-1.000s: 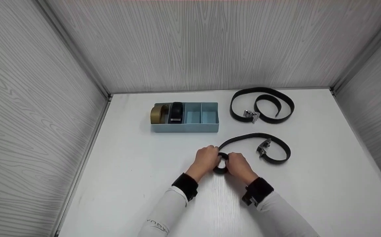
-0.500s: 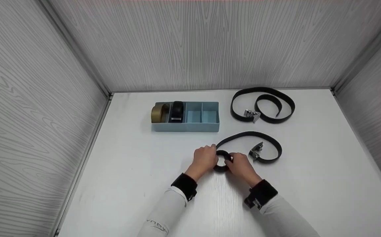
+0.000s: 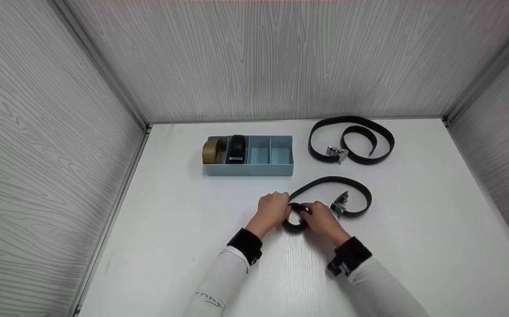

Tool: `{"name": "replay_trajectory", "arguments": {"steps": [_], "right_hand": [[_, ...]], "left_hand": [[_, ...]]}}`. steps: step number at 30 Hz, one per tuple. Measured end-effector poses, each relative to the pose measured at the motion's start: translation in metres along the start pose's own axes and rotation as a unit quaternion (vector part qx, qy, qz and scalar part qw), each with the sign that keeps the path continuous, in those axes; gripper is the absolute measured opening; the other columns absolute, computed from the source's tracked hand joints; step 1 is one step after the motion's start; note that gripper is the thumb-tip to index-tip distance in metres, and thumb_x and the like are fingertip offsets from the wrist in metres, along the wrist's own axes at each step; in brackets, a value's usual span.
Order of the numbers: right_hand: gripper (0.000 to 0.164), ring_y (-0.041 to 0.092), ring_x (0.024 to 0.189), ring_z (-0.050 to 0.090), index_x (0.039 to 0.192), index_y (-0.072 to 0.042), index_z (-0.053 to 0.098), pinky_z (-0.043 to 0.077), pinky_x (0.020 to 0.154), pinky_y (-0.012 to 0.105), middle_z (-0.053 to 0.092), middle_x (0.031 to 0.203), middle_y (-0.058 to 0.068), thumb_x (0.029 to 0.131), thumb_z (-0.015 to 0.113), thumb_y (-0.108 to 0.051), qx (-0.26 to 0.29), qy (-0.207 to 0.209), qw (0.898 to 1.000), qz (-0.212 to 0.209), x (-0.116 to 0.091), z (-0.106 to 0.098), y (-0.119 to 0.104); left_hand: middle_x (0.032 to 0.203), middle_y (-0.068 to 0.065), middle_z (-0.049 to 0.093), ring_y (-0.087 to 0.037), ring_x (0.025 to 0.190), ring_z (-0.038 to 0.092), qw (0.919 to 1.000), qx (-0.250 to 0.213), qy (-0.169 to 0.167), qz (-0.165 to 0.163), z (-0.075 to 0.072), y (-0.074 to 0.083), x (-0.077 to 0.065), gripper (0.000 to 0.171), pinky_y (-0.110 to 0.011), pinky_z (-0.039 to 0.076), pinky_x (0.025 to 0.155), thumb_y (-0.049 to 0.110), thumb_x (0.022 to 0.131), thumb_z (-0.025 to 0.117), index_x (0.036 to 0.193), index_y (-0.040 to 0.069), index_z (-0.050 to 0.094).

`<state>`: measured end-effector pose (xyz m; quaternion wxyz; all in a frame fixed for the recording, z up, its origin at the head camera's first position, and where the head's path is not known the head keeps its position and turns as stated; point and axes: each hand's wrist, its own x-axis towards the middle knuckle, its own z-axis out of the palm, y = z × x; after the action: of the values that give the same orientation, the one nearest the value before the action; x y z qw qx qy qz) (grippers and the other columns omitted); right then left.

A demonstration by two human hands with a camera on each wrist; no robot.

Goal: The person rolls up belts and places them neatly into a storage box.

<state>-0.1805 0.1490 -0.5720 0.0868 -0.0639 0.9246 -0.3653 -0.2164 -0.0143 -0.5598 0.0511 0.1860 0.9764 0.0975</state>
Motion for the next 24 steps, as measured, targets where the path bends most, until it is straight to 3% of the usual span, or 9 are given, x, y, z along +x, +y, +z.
{"name": "replay_trajectory", "arguments": {"steps": [5, 9, 13, 19, 22, 24], "right_hand": [[0.02, 0.015, 0.055, 0.058, 0.101, 0.002, 0.067, 0.048, 0.055, 0.032, 0.061, 0.065, 0.002, 0.093, 0.063, -0.016, 0.011, -0.006, 0.998, 0.059, -0.007, -0.002, -0.005], [0.011, 0.02, 0.061, 0.058, 0.082, -0.002, 0.065, 0.048, 0.06, 0.036, 0.061, 0.066, 0.005, 0.09, 0.061, -0.009, -0.022, 0.006, 0.999, 0.048, -0.005, -0.002, -0.009], [0.014, 0.024, 0.068, 0.057, 0.073, -0.004, 0.061, 0.048, 0.066, 0.04, 0.061, 0.071, 0.008, 0.087, 0.058, -0.002, -0.041, 0.004, 0.999, 0.03, 0.002, -0.001, -0.011], [0.013, 0.027, 0.078, 0.058, 0.085, -0.001, 0.065, 0.048, 0.074, 0.045, 0.061, 0.081, 0.013, 0.094, 0.058, -0.007, -0.072, -0.013, 0.997, 0.001, 0.003, -0.004, -0.013], [0.026, 0.034, 0.084, 0.062, 0.106, 0.003, 0.068, 0.05, 0.073, 0.047, 0.061, 0.099, 0.02, 0.096, 0.06, -0.019, -0.09, 0.016, 0.995, 0.028, -0.002, -0.014, -0.013], [0.042, 0.04, 0.081, 0.063, 0.123, 0.006, 0.061, 0.052, 0.068, 0.05, 0.054, 0.116, 0.026, 0.095, 0.063, -0.025, -0.109, 0.053, 0.991, 0.054, -0.004, -0.023, -0.01]], "left_hand": [[0.081, -0.01, 0.07, -0.028, 0.07, 0.068, 0.9998, 0.0, 0.014, -0.017, 0.003, 0.002, -0.001, 0.014, -0.04, 0.051, 0.054, 0.02, 0.084, 0.069, 0.088, 0.007, 0.064], [0.083, -0.009, 0.068, -0.026, 0.073, 0.067, 0.9999, -0.006, 0.013, 0.001, 0.0, 0.002, -0.001, 0.012, -0.039, 0.052, 0.058, 0.015, 0.082, 0.07, 0.088, 0.006, 0.067], [0.089, -0.008, 0.066, -0.025, 0.08, 0.067, 0.9995, -0.015, -0.008, 0.027, -0.003, 0.0, 0.0, 0.019, -0.037, 0.052, 0.063, 0.018, 0.085, 0.073, 0.096, 0.005, 0.066], [0.085, -0.007, 0.07, -0.026, 0.076, 0.068, 0.9998, 0.015, -0.006, 0.015, -0.002, -0.002, 0.001, 0.024, -0.04, 0.051, 0.058, 0.032, 0.089, 0.072, 0.09, 0.009, 0.067], [0.082, -0.007, 0.07, -0.026, 0.073, 0.067, 0.9994, 0.03, -0.01, 0.013, -0.001, -0.002, 0.0, 0.021, -0.04, 0.051, 0.056, 0.03, 0.09, 0.071, 0.088, 0.009, 0.069], [0.08, -0.007, 0.07, -0.026, 0.071, 0.067, 0.9993, 0.036, -0.007, 0.01, 0.0, -0.003, 0.0, 0.02, -0.04, 0.05, 0.055, 0.029, 0.089, 0.07, 0.086, 0.009, 0.069]]}}
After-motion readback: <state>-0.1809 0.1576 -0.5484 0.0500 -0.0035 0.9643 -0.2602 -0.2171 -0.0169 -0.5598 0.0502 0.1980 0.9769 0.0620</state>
